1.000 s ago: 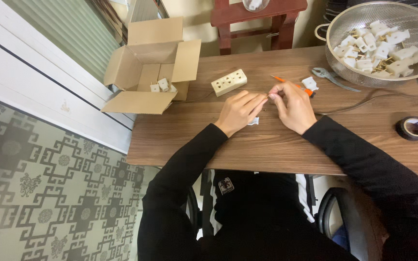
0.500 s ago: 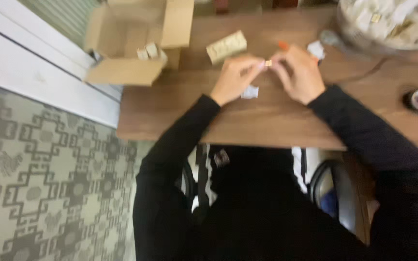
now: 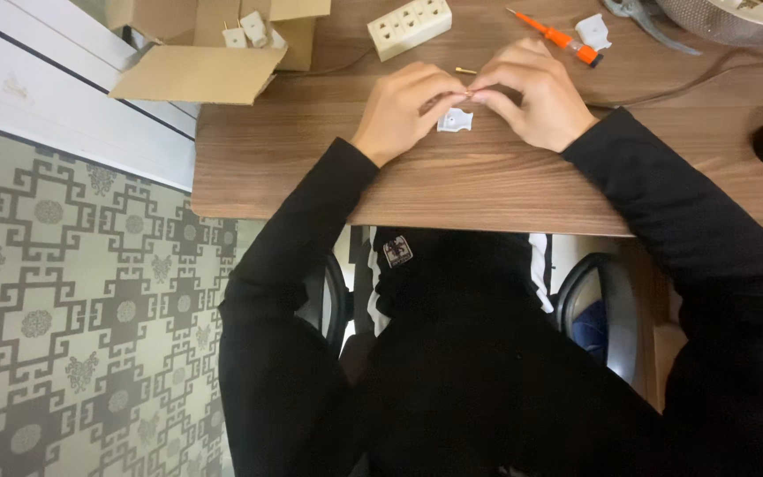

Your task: The person assembles electrical plugs by inserting metal pins into plastic housings and securing them using a small screwdriver.

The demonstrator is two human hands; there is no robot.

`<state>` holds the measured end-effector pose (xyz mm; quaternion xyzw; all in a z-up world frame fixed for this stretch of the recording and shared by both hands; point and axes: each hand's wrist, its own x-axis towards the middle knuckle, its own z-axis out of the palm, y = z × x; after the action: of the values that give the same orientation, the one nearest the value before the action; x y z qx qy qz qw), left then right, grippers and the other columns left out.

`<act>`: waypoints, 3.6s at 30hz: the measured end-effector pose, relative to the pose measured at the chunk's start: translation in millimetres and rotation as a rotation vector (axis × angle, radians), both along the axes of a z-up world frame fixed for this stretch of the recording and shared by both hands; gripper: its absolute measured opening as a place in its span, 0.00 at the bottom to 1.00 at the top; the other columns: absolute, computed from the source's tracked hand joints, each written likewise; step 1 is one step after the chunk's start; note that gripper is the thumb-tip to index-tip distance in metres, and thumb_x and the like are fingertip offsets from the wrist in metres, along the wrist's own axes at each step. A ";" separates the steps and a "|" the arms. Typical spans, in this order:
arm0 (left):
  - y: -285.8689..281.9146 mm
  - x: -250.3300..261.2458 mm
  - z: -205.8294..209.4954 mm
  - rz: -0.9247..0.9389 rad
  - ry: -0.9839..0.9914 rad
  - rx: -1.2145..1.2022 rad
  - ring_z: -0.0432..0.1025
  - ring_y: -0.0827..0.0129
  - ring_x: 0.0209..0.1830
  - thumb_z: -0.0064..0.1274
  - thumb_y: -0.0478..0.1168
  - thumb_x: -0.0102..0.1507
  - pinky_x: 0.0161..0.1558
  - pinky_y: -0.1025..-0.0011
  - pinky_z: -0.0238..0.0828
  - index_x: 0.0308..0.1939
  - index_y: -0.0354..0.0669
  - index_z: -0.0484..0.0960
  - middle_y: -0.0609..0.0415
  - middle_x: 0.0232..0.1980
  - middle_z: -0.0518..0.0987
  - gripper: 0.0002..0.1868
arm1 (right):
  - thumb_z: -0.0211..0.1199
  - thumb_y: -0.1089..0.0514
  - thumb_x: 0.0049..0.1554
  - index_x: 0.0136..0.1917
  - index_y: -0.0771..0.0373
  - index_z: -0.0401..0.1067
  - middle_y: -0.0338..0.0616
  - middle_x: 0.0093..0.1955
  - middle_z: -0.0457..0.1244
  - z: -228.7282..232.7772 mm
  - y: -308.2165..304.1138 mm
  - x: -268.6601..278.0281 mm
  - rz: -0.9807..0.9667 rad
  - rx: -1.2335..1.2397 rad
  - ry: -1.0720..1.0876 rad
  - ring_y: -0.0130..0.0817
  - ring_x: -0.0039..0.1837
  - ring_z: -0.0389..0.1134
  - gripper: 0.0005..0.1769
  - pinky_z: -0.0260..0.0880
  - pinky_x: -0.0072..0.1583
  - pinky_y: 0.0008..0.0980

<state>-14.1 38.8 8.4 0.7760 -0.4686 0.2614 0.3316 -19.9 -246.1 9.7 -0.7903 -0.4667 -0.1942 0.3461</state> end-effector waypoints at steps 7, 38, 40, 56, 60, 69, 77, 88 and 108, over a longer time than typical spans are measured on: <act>35.5 -11.4 -3.5 0.020 0.286 0.004 0.77 0.66 0.39 0.71 0.39 0.77 0.45 0.65 0.71 0.48 0.46 0.94 0.57 0.44 0.90 0.03 | 0.72 0.64 0.87 0.70 0.72 0.88 0.59 0.58 0.72 -3.3 -26.0 13.0 -0.230 -0.048 -0.095 0.58 0.66 0.65 0.08 0.62 0.71 0.57; 28.3 -3.3 -23.8 -0.033 -0.072 0.152 0.76 0.56 0.43 0.67 0.34 0.79 0.47 0.60 0.76 0.52 0.42 0.92 0.52 0.47 0.85 0.01 | 0.75 0.48 0.77 0.74 0.61 0.85 0.47 0.63 0.68 -21.8 12.6 -10.0 -0.069 -0.280 -0.238 0.49 0.60 0.68 0.19 0.71 0.64 0.48; 27.7 -4.5 -24.3 -0.037 -0.067 0.158 0.75 0.55 0.42 0.66 0.34 0.80 0.47 0.60 0.75 0.52 0.41 0.91 0.52 0.48 0.84 0.01 | 0.75 0.50 0.78 0.74 0.61 0.85 0.49 0.62 0.67 -19.2 14.8 -11.4 -0.051 -0.267 -0.242 0.50 0.58 0.68 0.18 0.73 0.64 0.49; 17.8 -11.1 -20.8 0.081 0.057 0.172 0.81 0.58 0.49 0.75 0.51 0.75 0.50 0.60 0.80 0.53 0.45 0.91 0.55 0.50 0.90 0.15 | 0.68 0.56 0.77 0.71 0.59 0.87 0.47 0.66 0.76 -1.1 6.9 -4.7 -0.131 -0.240 -0.329 0.46 0.62 0.75 0.14 0.73 0.63 0.48; 16.0 -12.8 -18.4 0.102 0.022 0.198 0.84 0.58 0.52 0.75 0.50 0.75 0.54 0.59 0.83 0.54 0.41 0.91 0.51 0.53 0.92 0.16 | 0.68 0.74 0.75 0.73 0.68 0.86 0.55 0.63 0.73 11.0 -16.2 8.0 -0.342 -0.117 -0.320 0.50 0.60 0.70 0.16 0.68 0.60 0.47; 13.5 -10.5 -15.2 0.084 0.067 0.172 0.82 0.56 0.50 0.74 0.47 0.74 0.54 0.58 0.79 0.52 0.44 0.88 0.53 0.52 0.90 0.14 | 0.73 0.70 0.75 0.69 0.60 0.89 0.44 0.59 0.72 -17.0 -20.8 25.6 -0.363 -0.197 -0.296 0.50 0.61 0.65 0.14 0.60 0.59 0.48; 14.5 -10.5 -27.5 0.098 -0.027 0.192 0.78 0.51 0.46 0.69 0.50 0.76 0.49 0.55 0.76 0.55 0.44 0.91 0.49 0.49 0.88 0.15 | 0.69 0.63 0.76 0.66 0.54 0.88 0.40 0.62 0.76 -5.1 -3.8 18.5 -0.291 -0.259 -0.304 0.55 0.63 0.67 0.11 0.62 0.60 0.55; 14.0 15.9 -24.7 0.010 -0.109 0.239 0.82 0.54 0.47 0.70 0.50 0.71 0.51 0.58 0.83 0.48 0.48 0.84 0.53 0.49 0.85 0.14 | 0.68 0.53 0.67 0.44 0.45 0.81 0.31 0.59 0.73 -36.3 26.3 62.9 -0.264 -0.382 -0.211 0.49 0.73 0.68 0.08 0.68 0.63 0.49; 17.8 51.9 -21.9 -0.015 -0.081 0.226 0.83 0.50 0.47 0.69 0.49 0.71 0.51 0.55 0.85 0.52 0.46 0.85 0.48 0.47 0.83 0.14 | 0.75 0.59 0.69 0.59 0.53 0.81 0.41 0.53 0.70 -13.8 6.5 35.6 -0.424 0.007 -0.031 0.51 0.62 0.73 0.07 0.72 0.65 0.48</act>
<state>37.8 56.6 -13.4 0.7935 -0.5140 0.2356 0.2249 15.7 -239.6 -4.1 -0.8665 -0.2946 -0.2763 0.2933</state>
